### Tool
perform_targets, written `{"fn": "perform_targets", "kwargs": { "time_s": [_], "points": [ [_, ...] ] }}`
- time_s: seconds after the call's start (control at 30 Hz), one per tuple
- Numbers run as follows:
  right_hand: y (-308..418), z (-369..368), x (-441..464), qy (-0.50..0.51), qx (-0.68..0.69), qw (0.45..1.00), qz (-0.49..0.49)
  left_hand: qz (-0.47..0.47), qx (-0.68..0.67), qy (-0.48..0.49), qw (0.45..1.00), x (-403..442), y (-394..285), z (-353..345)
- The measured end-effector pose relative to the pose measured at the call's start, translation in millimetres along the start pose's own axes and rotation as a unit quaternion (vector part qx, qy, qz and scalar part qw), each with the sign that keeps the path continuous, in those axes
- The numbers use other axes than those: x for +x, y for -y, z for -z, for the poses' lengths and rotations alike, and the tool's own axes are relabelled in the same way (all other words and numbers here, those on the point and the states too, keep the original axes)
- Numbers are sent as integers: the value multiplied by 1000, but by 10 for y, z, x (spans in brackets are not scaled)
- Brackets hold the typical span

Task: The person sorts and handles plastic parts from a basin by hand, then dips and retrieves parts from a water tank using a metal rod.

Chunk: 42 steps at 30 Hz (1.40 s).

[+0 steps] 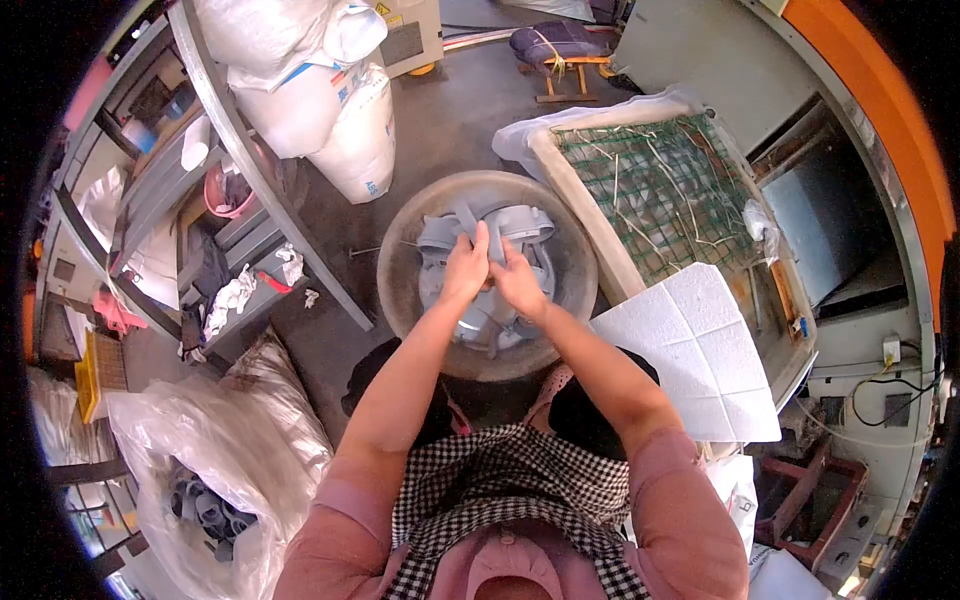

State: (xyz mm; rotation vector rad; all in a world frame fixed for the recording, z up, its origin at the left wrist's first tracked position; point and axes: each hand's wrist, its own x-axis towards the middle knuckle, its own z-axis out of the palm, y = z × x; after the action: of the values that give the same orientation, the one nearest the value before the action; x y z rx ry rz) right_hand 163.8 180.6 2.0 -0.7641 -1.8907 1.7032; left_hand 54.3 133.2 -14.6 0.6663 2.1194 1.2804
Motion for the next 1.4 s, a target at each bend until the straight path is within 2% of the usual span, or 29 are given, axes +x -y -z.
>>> {"fn": "perform_targets", "kwargs": {
  "time_s": [0.07,0.13,0.17,0.2,0.23,0.27,0.33,0.4,0.47,0.5,0.53,0.6,0.63,0.67,0.73,0.77,0.8,0.87,0.93,1.0,1.07,1.13,1.17,1.2,1.23,1.27,1.3,1.37,1.4],
  "points": [
    [162,3,-47,-10,-17,999,-47,106,-102,118,982,24,-57,58],
    [202,-9,-79,-11,-36,995,-91,154,-128,128,971,148,187,-34],
    [18,-26,-61,14,-149,988,25,96,-99,82,987,154,238,-75],
    [-160,-17,-40,40,-259,955,141,37,-70,34,996,160,285,-123],
    [-117,6,-54,86,-276,949,124,52,-147,15,988,39,116,-79],
    [-69,40,-62,88,-275,949,124,53,-147,13,988,29,136,-70],
    [28,156,-18,180,-198,962,55,-77,-90,-26,993,54,176,-74],
    [96,258,-14,162,-229,956,89,-54,-31,-53,997,69,223,-94],
    [525,326,-58,1,-345,935,-80,-116,38,-78,990,27,192,-58],
    [483,345,-14,-77,-324,942,-41,-53,153,-65,985,-229,-192,16],
    [377,344,24,-150,-297,943,-2,-158,195,-73,965,-124,112,-119],
    [-23,297,145,-169,-419,886,103,-225,278,-17,934,-332,24,-137],
    [-165,282,201,-176,-407,892,90,-192,326,21,925,-496,-178,-97],
    [-244,295,247,-184,-395,897,76,-230,315,1,921,-493,-87,-131],
    [-179,419,378,-75,-185,974,-109,-228,284,1,931,-577,-170,32],
    [-58,312,301,-160,-76,984,-23,-227,273,-3,935,-621,-226,132],
    [-79,373,337,-167,-68,984,4,-252,276,14,928,-665,-274,260],
    [101,460,394,-213,133,965,76,-269,281,21,921,-696,-267,507],
    [271,760,423,-262,115,955,75,-223,236,41,945,-624,-137,835],
    [396,1094,435,-307,71,944,95,-220,279,-5,935,-585,166,1131],
    [332,1475,354,-275,-142,933,183,-147,173,-238,944,-951,2,1693],
    [202,1897,228,-233,-441,809,311,-123,155,-318,927,-1393,17,2301],
    [165,2057,140,-223,-502,761,346,-81,138,-329,931,-1703,-32,2590],
    [316,2018,-107,-194,-403,860,246,-121,134,-353,918,-1971,111,2862],
    [503,1944,-366,-189,-295,926,139,-155,133,-381,902,-2266,183,3122],
    [376,2200,-427,-182,-357,909,114,-247,209,-422,847,-2583,169,3334],
    [535,2123,-674,-177,-264,946,67,-147,141,-440,874,-2834,226,3549],
    [468,2287,-898,-203,-280,935,80,60,-9,-466,882,-3333,341,3981],
    [427,2385,-993,-227,-297,923,94,36,-164,-533,829,-3441,544,4176]
  ]
}}
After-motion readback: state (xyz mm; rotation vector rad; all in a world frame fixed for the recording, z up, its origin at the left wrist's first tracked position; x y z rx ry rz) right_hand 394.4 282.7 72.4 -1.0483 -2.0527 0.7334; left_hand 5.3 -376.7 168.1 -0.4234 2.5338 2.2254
